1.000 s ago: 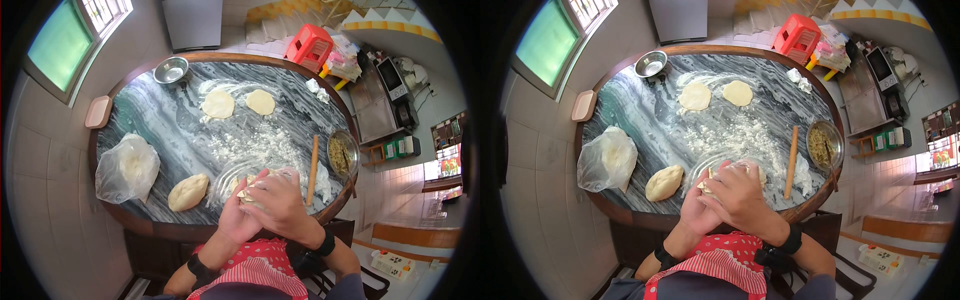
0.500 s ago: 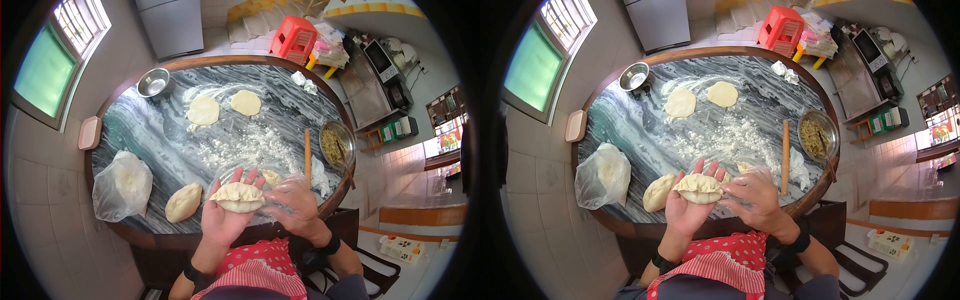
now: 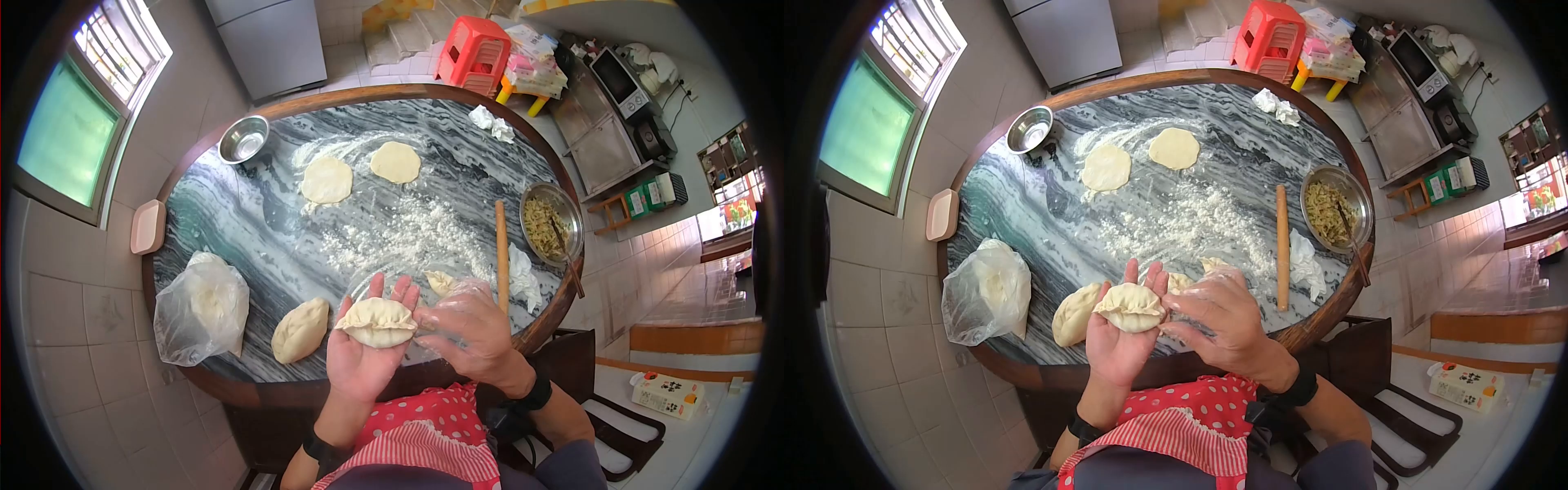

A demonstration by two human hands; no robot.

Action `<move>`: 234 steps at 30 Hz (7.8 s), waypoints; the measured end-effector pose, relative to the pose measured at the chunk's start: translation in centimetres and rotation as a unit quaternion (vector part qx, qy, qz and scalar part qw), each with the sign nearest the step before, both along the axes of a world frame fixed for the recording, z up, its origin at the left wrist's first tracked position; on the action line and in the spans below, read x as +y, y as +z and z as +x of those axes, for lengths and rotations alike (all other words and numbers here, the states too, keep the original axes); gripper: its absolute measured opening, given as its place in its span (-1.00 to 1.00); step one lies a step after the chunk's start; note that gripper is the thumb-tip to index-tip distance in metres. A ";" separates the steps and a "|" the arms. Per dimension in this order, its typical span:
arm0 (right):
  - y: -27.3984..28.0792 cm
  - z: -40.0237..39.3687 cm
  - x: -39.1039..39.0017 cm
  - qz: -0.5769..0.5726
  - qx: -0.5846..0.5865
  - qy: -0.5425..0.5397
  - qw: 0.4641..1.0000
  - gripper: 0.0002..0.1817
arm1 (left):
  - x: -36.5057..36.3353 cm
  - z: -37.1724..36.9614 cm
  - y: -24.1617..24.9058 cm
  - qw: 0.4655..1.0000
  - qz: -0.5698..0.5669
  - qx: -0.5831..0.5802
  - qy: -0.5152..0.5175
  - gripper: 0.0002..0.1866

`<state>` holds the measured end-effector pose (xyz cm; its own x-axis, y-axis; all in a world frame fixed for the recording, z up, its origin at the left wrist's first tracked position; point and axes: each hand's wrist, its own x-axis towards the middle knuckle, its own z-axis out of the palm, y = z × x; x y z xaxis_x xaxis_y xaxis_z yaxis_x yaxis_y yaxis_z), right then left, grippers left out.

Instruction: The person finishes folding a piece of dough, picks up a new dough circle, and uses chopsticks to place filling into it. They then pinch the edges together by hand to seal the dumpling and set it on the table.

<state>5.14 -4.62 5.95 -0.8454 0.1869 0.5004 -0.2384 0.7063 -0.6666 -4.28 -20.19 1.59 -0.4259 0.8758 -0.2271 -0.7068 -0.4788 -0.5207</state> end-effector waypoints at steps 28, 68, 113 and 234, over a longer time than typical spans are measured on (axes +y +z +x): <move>0.8 -1.8 -1.0 0.088 0.034 0.025 0.995 -0.63 | 0.5 -0.7 1.2 0.986 -0.054 0.151 -0.042 -0.42; 0.5 -4.0 -2.0 0.122 -0.016 0.051 0.991 -0.72 | 0.4 -0.8 -0.3 0.988 0.011 0.140 -0.058 -0.36; 0.4 -1.4 -0.4 0.046 -0.006 -0.024 0.999 -0.70 | 0.8 -1.6 0.7 0.997 -0.044 0.059 -0.029 -0.46; -15.3 -12.3 6.5 0.103 -0.305 0.148 0.935 -0.30 | 2.5 -9.9 -10.5 0.276 -0.598 0.725 -0.201 -0.27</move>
